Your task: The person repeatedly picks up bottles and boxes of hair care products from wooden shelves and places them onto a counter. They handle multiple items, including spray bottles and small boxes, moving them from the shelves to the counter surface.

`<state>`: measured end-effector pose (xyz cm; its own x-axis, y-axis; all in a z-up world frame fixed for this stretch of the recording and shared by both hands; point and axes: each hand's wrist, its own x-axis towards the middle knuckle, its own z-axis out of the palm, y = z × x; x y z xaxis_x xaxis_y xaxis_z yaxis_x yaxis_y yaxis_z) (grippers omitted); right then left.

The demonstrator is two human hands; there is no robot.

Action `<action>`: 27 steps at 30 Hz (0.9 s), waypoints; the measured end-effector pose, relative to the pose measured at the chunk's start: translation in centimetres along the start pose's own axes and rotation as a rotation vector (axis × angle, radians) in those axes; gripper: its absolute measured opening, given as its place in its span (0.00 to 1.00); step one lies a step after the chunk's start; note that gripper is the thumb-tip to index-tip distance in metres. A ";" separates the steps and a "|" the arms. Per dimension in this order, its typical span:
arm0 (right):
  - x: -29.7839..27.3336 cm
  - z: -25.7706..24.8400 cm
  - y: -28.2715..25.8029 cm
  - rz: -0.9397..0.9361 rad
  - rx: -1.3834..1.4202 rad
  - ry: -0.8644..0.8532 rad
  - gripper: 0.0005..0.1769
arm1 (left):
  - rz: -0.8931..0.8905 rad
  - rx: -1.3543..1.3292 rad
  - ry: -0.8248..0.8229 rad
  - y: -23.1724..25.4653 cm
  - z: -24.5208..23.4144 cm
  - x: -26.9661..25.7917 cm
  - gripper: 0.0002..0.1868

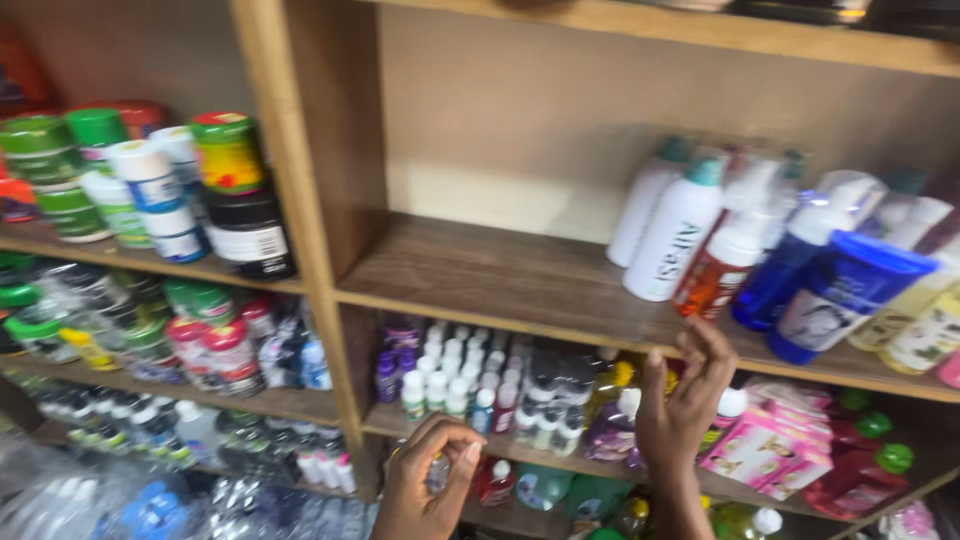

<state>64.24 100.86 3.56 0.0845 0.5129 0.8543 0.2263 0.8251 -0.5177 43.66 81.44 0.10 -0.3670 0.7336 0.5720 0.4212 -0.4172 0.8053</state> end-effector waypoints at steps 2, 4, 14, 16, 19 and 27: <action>3.4 -1.0 1.7 -0.101 -0.101 -0.003 0.34 | 0.082 0.001 -0.004 1.9 3.0 2.2 0.06; 6.0 -2.1 3.3 -0.131 -0.120 -0.049 0.39 | 0.201 0.043 0.005 3.2 6.6 4.3 0.09; 10.4 -2.6 7.9 -0.043 -0.146 -0.200 0.50 | 0.440 0.120 -0.096 4.7 21.7 15.0 0.30; 10.4 -2.6 7.4 0.027 -0.122 -0.215 0.49 | 0.434 0.129 -0.083 4.0 22.8 16.1 0.34; 10.5 -3.1 6.6 0.183 0.107 -0.304 0.47 | 0.267 0.075 -0.107 3.3 23.3 16.2 0.36; 9.5 -4.0 6.0 0.137 0.689 -0.642 0.40 | 0.127 -0.331 -0.070 2.9 23.3 17.3 0.31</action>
<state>70.32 109.79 8.78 -0.5277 0.4787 0.7017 -0.3851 0.6015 -0.6999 57.84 105.46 8.71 -0.2659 0.6948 0.6682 0.1643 -0.6503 0.7417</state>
